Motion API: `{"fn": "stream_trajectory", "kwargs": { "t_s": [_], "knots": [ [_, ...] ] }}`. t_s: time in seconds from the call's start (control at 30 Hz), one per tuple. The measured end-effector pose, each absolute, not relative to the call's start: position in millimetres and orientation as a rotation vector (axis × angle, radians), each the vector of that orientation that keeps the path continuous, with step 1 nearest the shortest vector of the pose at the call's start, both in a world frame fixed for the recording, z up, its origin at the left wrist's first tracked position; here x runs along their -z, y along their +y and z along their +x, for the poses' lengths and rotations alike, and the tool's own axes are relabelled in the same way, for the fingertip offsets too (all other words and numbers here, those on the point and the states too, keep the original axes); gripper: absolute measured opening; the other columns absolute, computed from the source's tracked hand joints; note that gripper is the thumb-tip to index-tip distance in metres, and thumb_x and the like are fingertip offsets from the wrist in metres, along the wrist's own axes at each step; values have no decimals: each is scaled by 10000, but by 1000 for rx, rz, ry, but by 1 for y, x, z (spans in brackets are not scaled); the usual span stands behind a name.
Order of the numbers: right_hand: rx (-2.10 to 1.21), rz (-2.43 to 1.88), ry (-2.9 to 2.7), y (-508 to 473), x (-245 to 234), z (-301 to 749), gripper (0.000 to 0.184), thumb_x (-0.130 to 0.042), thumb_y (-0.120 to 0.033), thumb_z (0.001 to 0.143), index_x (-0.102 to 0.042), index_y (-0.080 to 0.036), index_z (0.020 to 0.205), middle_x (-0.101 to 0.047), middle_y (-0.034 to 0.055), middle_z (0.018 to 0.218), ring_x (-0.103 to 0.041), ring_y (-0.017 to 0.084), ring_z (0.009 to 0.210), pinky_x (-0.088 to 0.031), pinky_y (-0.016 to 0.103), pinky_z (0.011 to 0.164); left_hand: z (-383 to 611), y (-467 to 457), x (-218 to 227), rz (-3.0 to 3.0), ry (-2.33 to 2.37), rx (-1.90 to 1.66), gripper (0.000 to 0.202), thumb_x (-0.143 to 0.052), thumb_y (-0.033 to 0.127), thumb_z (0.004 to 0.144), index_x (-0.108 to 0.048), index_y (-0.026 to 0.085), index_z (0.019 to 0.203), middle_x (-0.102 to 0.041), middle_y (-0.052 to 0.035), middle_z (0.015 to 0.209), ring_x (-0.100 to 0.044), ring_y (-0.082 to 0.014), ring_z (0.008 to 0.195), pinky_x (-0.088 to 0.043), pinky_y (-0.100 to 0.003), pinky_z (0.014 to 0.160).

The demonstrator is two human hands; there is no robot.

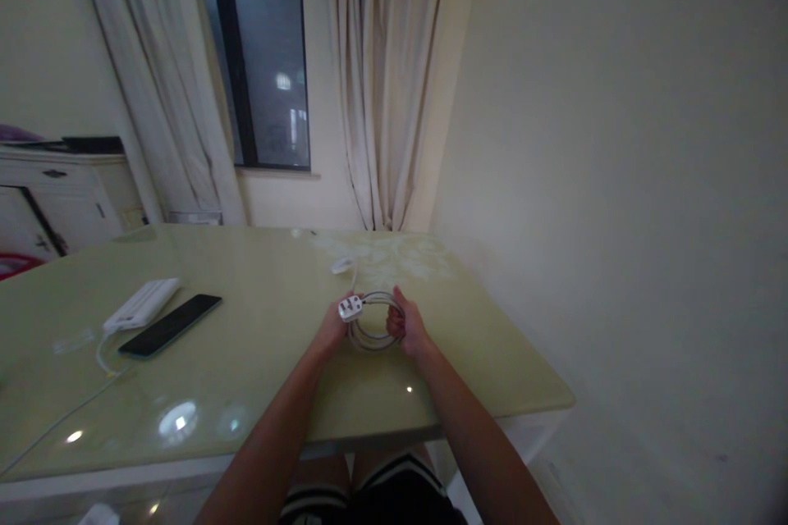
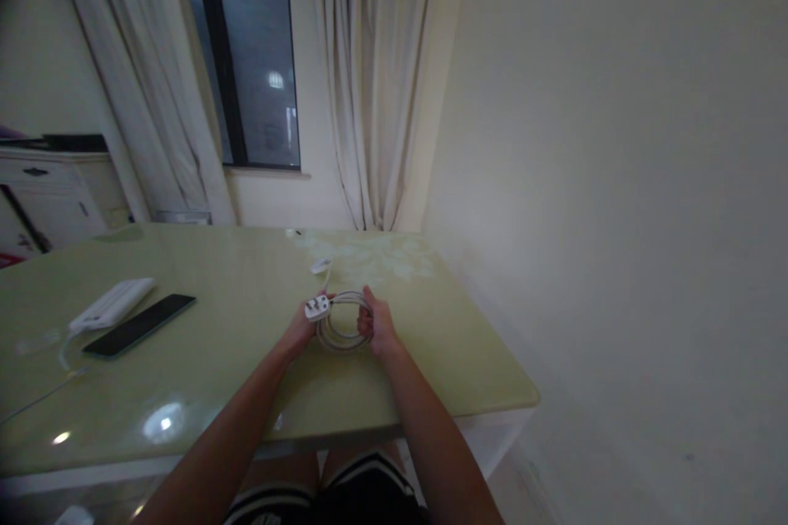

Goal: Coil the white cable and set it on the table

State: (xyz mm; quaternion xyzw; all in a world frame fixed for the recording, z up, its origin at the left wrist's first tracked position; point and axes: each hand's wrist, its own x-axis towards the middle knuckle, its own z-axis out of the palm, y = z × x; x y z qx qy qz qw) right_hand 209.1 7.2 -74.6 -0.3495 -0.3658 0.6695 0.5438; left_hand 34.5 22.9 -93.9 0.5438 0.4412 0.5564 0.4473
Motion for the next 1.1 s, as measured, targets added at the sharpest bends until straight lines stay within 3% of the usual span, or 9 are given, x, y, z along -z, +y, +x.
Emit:
{"fn": "stream_trajectory", "kwargs": {
  "t_s": [0.23,0.43,0.57,0.77,0.87,0.97,1.1],
  "knots": [
    [-1431,-891,-919,5,79,206,625,-713,-751,668,-397,-224,553,-286,-119,380,-205,33,306,-121,197,310,30,20,85,1610,1132,-1397,358,-597,508,839,-752,196,756,-627,-75,727,-573,-214,731,-433,-298,677],
    [-1248,-888,-931,4,75,207,625,-721,-741,676,-395,-222,559,-331,-105,398,-216,33,325,-128,203,329,33,12,78,1715,1202,-1429,550,-511,645,872,-671,181,625,-581,-36,640,-524,-161,616,-387,-265,595],
    [-1177,-913,-868,6,76,211,633,-731,-754,652,-408,-218,561,-362,-93,413,-237,34,340,-144,204,348,33,8,76,1470,1071,-1247,662,-532,759,808,-746,134,838,-657,-42,651,-553,-157,586,-388,-254,553],
    [-1153,-935,-874,7,77,210,622,-734,-737,665,-416,-215,549,-349,-90,434,-232,38,362,-148,212,363,38,4,79,1174,823,-1143,593,-701,692,734,-698,141,955,-699,-50,752,-615,-150,625,-460,-260,589],
    [-1120,-971,-910,7,77,209,623,-701,-753,690,-424,-215,541,-335,-89,433,-237,46,367,-152,220,370,41,0,80,1096,735,-1082,545,-709,646,757,-649,156,988,-647,-13,662,-567,-133,534,-436,-260,537],
    [-1057,-1009,-963,8,81,208,634,-652,-774,724,-423,-216,530,-325,-83,427,-243,53,370,-152,228,373,43,-2,81,1032,681,-1056,485,-710,623,768,-621,168,906,-510,53,541,-442,-94,440,-350,-237,466],
    [-965,-1054,-1026,11,86,207,644,-560,-787,791,-435,-209,536,-350,-68,431,-281,61,376,-181,228,380,46,-2,81,1000,617,-1024,476,-658,616,822,-634,140,835,-422,65,479,-368,-79,404,-277,-229,438]
  ]
}}
